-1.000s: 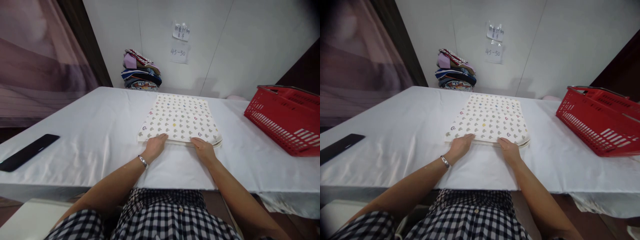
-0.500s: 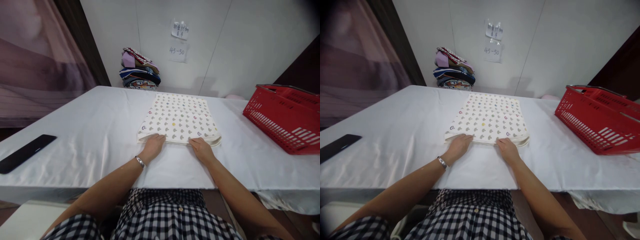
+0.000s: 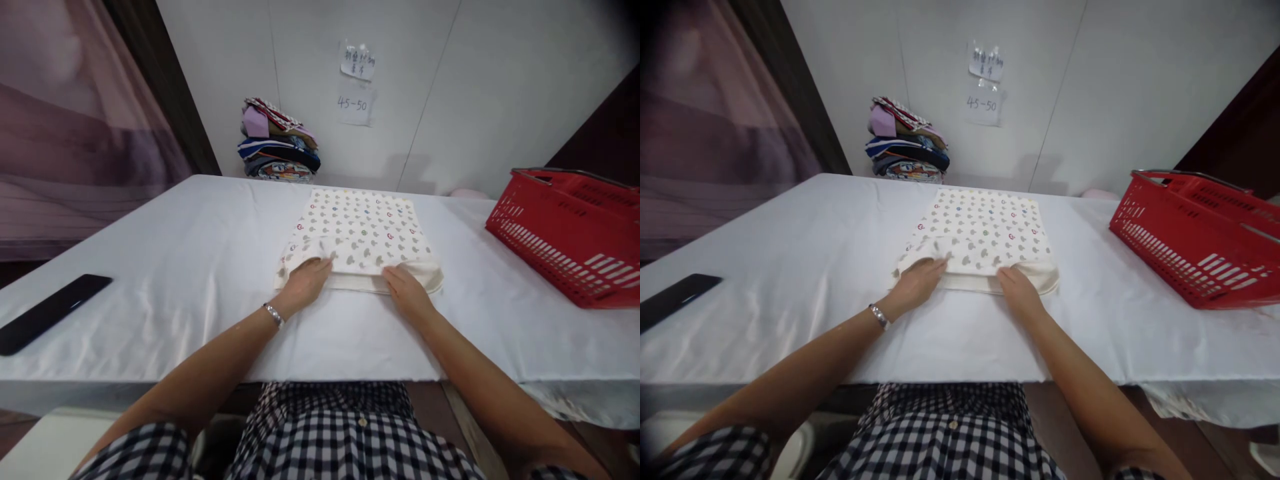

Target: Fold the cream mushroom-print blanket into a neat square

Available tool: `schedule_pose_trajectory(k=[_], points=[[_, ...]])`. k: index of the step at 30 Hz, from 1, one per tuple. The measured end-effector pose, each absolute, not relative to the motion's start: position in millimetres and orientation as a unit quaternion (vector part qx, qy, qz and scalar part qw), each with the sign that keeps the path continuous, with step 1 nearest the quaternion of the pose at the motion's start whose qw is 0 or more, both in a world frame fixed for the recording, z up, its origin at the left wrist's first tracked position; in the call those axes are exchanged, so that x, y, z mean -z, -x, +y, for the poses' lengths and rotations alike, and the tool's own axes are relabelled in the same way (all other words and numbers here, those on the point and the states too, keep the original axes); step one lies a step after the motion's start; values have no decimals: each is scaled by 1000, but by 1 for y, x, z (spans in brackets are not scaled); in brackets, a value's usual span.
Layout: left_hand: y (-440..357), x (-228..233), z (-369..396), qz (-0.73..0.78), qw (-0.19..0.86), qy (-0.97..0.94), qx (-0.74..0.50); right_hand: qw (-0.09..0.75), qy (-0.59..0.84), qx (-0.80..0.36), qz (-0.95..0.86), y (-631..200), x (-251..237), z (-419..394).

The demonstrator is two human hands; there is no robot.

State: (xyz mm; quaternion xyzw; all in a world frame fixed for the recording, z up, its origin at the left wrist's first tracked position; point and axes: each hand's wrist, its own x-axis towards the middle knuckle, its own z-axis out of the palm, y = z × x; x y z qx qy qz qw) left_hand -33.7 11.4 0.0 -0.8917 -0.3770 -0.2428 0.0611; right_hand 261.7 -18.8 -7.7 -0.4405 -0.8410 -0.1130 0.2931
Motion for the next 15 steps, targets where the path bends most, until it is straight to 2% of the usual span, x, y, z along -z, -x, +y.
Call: schedule_pose_trajectory(k=[3,6,15], points=[[39,6,-1,-371,9,904,214,243,422,86,-869,-264,20,-32],[41,2,-8,-371,-11,901,226,254,419,87,-867,-264,23,-37],[41,8,-9,-374,37,906,192,230,429,109,-867,-264,21,-36]])
